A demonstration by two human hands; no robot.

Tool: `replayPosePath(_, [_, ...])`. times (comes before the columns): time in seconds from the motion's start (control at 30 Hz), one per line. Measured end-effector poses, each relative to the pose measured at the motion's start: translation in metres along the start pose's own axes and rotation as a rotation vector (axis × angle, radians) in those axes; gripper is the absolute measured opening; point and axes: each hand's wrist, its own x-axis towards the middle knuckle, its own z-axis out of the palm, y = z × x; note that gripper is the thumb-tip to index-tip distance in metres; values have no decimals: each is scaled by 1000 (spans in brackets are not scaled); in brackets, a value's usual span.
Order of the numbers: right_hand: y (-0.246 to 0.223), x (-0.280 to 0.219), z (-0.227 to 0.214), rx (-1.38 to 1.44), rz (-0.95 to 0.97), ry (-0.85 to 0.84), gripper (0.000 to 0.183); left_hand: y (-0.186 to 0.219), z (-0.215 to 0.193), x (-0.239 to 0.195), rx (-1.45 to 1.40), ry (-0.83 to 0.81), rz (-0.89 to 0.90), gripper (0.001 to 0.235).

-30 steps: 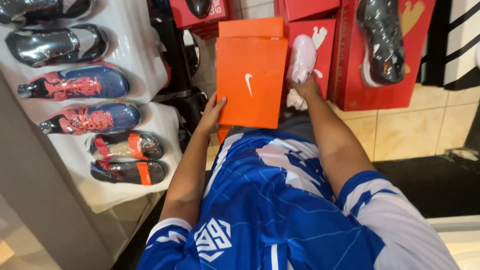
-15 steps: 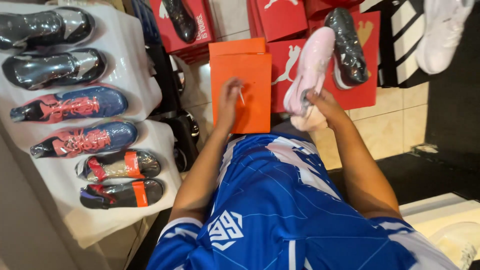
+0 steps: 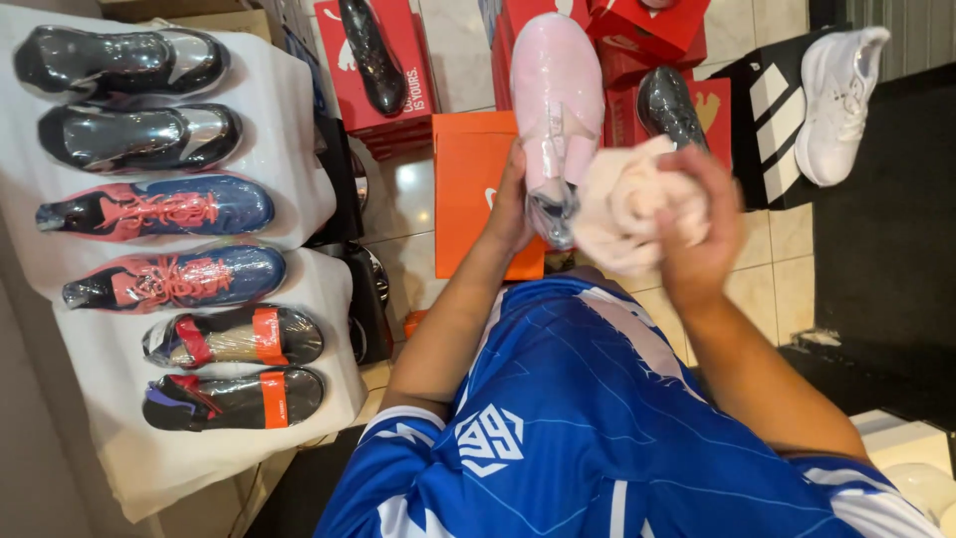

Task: Cleaning and organizing shoe boxes using a cloth

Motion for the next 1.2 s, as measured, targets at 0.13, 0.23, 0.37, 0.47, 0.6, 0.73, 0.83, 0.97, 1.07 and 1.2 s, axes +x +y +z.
replayPosePath(0.13, [30, 0, 34, -317, -502, -318, 49, 7, -6, -3, 60, -126, -130, 62])
replayPosePath(0.23, [56, 29, 25, -554, -654, -300, 53, 20, -15, -10, 258, -219, -78, 76])
replayPosePath(0.37, [15, 82, 29, -390, -492, -252, 32, 38, -2, -29, 608, -213, -33, 68])
replayPosePath(0.47, [10, 78, 53, -332, -399, -229, 58, 53, 31, -34, 801, -98, 129, 53])
replayPosePath(0.6, [-1, 26, 91, -313, -491, -293, 47, 43, 19, -32, 808, -78, 164, 52])
replayPosePath(0.73, [29, 25, 93, -418, -736, -240, 39, 39, -12, -27, 839, -16, 201, 51])
replayPosePath(0.83, [38, 57, 81, -291, -634, -218, 24, 31, -32, -30, 853, 22, 215, 50])
replayPosePath(0.97, [29, 97, 83, 59, -327, -128, 34, 60, 29, -48, 628, 97, 248, 53])
replayPosePath(1.07, [54, 58, 87, 53, -107, -119, 7, 58, 44, -44, 561, 262, 332, 58])
replayPosePath(1.2, [62, 8, 86, 112, 46, -209, 13, 80, 51, -35, 497, 422, 413, 59])
